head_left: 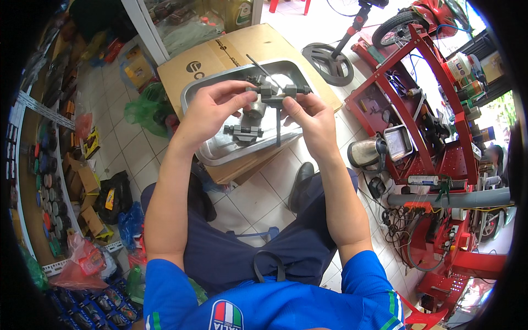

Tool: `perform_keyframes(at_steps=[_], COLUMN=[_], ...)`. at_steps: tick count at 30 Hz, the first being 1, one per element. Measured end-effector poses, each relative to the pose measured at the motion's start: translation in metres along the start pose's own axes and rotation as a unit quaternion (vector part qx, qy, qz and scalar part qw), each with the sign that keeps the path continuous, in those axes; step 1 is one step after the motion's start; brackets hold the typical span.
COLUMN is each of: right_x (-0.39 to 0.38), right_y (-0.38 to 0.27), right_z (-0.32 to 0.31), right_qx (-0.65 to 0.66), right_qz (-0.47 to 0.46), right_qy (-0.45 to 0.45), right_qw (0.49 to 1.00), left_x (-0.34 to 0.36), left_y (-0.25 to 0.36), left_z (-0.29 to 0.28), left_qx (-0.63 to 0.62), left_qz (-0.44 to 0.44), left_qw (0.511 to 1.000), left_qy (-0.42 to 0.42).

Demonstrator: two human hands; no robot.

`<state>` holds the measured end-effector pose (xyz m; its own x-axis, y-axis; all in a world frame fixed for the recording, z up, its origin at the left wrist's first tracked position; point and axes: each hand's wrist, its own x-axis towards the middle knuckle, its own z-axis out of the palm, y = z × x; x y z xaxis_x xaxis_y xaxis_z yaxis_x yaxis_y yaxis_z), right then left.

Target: The person manipulates a carburetor by hand, turning it over to inspect different sides, and then uses a screwdriver to loosen or tighten a screw on the assembly.

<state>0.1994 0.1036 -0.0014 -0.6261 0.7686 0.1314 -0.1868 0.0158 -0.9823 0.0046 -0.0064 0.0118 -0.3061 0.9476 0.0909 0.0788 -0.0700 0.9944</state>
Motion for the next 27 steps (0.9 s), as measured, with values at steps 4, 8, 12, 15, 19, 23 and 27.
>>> perform_keyframes(at_steps=[4,8,12,15,19,23,27], right_x=[-0.002,-0.002,-0.003,-0.002,-0.001,-0.001,0.001], right_y=[-0.001,0.001,0.003,0.002,0.001,-0.001,0.007], right_z=[0.000,0.001,0.005,0.002,0.002,0.005,0.000], right_qx=[0.001,-0.001,0.005,-0.004,-0.009,-0.003,-0.012], right_qz=[0.000,-0.004,-0.012,-0.012,-0.002,-0.002,-0.010], right_qy=[-0.004,-0.018,-0.031,-0.030,-0.019,-0.021,-0.020], right_qw=[1.000,1.000,0.999,0.999,1.000,1.000,1.000], left_x=[0.000,0.002,0.003,0.001,0.002,0.000,0.000], left_y=[0.003,0.002,-0.002,0.001,-0.003,-0.002,0.003], left_z=[-0.001,-0.009,-0.008,-0.002,-0.007,-0.007,-0.003], left_qx=[-0.027,-0.084,-0.138,-0.077,-0.001,0.012,-0.041], left_qz=[0.023,-0.067,-0.134,-0.071,0.007,0.064,0.012], left_qw=[0.999,0.993,0.977,0.994,0.999,0.998,0.999], left_qy=[-0.004,-0.044,-0.094,-0.044,-0.038,-0.003,0.016])
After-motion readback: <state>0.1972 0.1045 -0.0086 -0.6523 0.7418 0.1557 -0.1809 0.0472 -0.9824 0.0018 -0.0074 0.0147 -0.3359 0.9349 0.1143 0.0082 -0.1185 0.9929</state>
